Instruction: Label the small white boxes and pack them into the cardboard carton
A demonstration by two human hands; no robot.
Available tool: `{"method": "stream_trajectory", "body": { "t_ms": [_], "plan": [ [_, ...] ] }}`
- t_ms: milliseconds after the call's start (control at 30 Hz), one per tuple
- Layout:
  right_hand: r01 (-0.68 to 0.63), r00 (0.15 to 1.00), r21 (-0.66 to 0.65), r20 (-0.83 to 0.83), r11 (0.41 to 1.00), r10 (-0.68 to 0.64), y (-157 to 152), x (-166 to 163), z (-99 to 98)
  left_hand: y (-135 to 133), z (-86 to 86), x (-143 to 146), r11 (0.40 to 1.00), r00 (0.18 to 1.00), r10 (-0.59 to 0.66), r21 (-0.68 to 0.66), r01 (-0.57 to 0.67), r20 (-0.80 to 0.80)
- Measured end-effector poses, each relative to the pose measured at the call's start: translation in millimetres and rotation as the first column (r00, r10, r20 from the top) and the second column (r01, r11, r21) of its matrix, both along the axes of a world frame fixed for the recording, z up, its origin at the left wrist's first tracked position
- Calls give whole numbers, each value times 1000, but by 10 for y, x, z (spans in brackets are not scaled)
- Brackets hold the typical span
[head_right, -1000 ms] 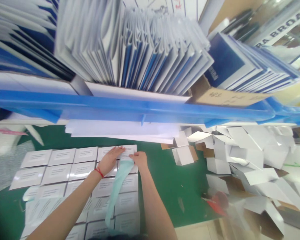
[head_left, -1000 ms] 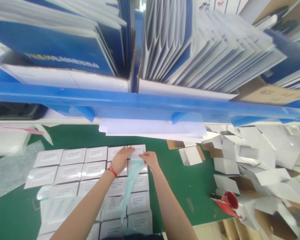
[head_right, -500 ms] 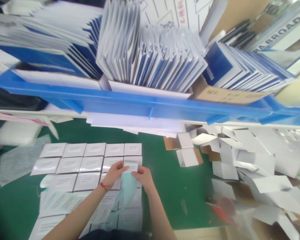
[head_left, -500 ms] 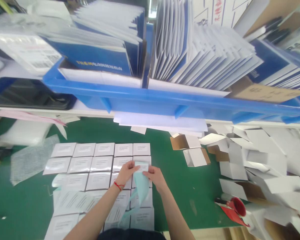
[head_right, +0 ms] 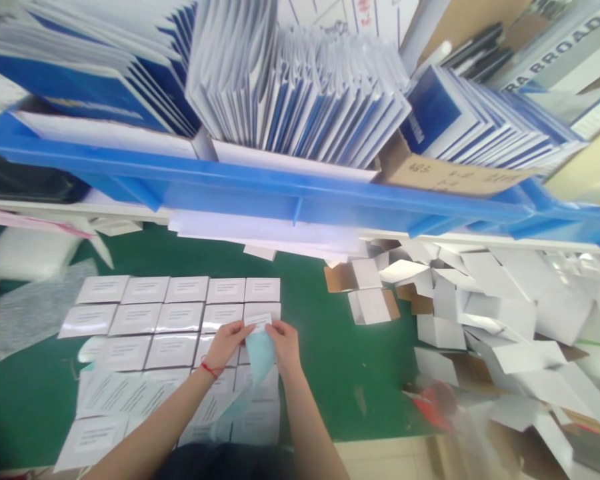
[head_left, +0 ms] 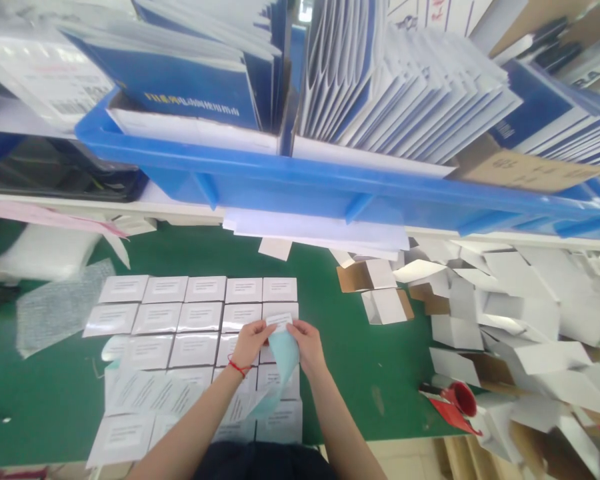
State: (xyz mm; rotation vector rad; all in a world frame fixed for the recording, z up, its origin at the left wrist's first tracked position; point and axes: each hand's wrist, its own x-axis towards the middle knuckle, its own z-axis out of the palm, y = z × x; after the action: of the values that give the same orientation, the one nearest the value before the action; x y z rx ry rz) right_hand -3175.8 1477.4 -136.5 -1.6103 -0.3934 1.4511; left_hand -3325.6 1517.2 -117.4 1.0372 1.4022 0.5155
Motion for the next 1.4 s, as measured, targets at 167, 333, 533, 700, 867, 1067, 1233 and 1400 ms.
{"method": "stream_trajectory", "body": {
  "t_ms": [167, 333, 533, 700, 867, 1067, 1233, 1400],
  "plan": [
    [65, 977, -45, 206, 997, -55, 67, -36, -142, 71, -101, 38, 999, 999, -2, 31, 4, -54],
    [80, 918, -57, 393, 995, -51, 133, -61, -251, 180, -161, 30, 990, 986, 2, 141, 22, -166],
    [64, 881, -107, 473, 992, -6, 165, -51, -239, 212, -79, -44, 923, 977, -5, 376, 87, -214],
    [16, 825, -125, 562, 992, 58, 191, -72, -152, 196, -185, -114, 581, 882, -347, 664, 470, -320],
    [-21, 791, -139, 603, 990, 102, 210, -80, -95, 209, -337, -114, 427, 807, -430, 696, 577, -405],
    [-45, 757, -150, 640, 988, 132, 219, -82, -71, 242, -345, -90, 374, 758, -487, 681, 630, -434],
    [-52, 759, -157, 636, 986, 141, 214, -73, -77, 259, -341, -91, 367, 746, -489, 669, 647, -453],
    [-47, 773, -150, 621, 988, 131, 214, -58, -84, 248, -367, -89, 365, 738, -487, 659, 657, -466]
  ]
}}
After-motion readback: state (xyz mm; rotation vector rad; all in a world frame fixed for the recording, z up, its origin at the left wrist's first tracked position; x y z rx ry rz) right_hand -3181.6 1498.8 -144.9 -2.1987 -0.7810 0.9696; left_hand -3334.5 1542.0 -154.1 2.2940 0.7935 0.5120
